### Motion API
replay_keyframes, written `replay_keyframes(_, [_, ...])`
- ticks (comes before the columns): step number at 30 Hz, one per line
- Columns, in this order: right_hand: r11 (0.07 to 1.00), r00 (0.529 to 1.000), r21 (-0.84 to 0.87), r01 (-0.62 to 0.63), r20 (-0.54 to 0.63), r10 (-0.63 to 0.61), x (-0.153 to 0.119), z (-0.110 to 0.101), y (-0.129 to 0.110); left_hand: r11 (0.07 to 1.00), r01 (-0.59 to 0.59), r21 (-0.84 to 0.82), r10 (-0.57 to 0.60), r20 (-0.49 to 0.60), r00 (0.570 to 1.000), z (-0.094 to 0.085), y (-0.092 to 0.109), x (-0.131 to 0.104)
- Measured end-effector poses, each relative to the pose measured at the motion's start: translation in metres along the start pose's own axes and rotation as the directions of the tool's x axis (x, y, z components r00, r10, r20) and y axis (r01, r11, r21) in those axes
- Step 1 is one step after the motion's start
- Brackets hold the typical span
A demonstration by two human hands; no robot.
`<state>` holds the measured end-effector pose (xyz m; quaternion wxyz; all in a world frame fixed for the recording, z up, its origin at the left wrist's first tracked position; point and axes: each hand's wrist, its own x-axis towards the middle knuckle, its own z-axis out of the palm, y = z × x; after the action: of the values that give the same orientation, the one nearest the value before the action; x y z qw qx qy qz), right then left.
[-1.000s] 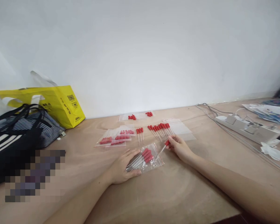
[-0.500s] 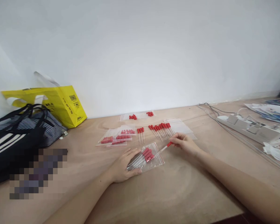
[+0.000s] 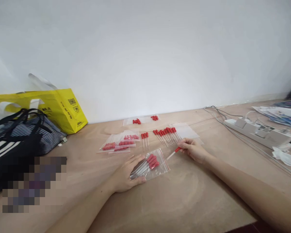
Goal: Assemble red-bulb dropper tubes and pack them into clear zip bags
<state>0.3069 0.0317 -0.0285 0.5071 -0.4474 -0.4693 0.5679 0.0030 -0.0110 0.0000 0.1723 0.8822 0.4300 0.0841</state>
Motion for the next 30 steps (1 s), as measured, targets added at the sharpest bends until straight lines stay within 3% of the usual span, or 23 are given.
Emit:
replay_keyframes(3, [0.998, 0.985, -0.060, -0.017, 0.172, 0.027, -0.008, 0.010, 0.003, 1.000, -0.001, 0.006, 0.001, 0.003, 1.000, 0.000, 0.001, 0.000])
replay_keyframes(7, [0.990, 0.911, -0.140, 0.005, 0.409, 0.053, -0.016, 0.021, 0.006, 1.000, -0.010, 0.002, 0.010, -0.006, 1.000, -0.001, 0.001, 0.000])
replay_keyframes(9, [0.983, 0.881, -0.179, 0.034, 0.469, 0.055, -0.017, 0.028, 0.007, 1.000, -0.017, -0.002, 0.017, -0.014, 1.000, -0.001, 0.001, 0.000])
replay_keyframes(14, [0.933, 0.873, -0.348, 0.089, 0.479, 0.096, -0.008, 0.045, 0.005, 0.999, -0.047, -0.016, 0.047, -0.043, 0.998, 0.000, 0.001, 0.001])
replay_keyframes(19, [0.933, 0.837, -0.353, 0.075, 0.531, 0.134, 0.003, 0.059, 0.008, 0.999, -0.046, -0.001, 0.046, -0.034, 0.998, -0.001, 0.002, 0.001])
replay_keyframes(23, [0.918, 0.892, -0.330, 0.220, 0.450, -0.053, 0.002, 0.064, 0.014, 1.000, -0.024, 0.005, 0.024, -0.053, 0.998, 0.000, 0.002, 0.000])
replay_keyframes(25, [0.883, 0.866, -0.366, 0.294, 0.494, -0.084, 0.000, 0.062, 0.013, 0.999, -0.034, 0.002, 0.034, -0.058, 0.998, 0.000, 0.002, 0.000])
replay_keyframes(28, [0.874, 0.770, -0.397, 0.282, 0.636, 0.041, -0.001, 0.051, 0.007, 0.997, -0.070, 0.007, 0.070, -0.001, 0.998, -0.004, 0.001, 0.001])
replay_keyframes(30, [0.872, 0.770, -0.406, 0.272, 0.636, 0.056, 0.001, 0.042, 0.003, 0.995, -0.097, 0.030, 0.095, 0.063, 0.993, -0.009, 0.000, 0.002])
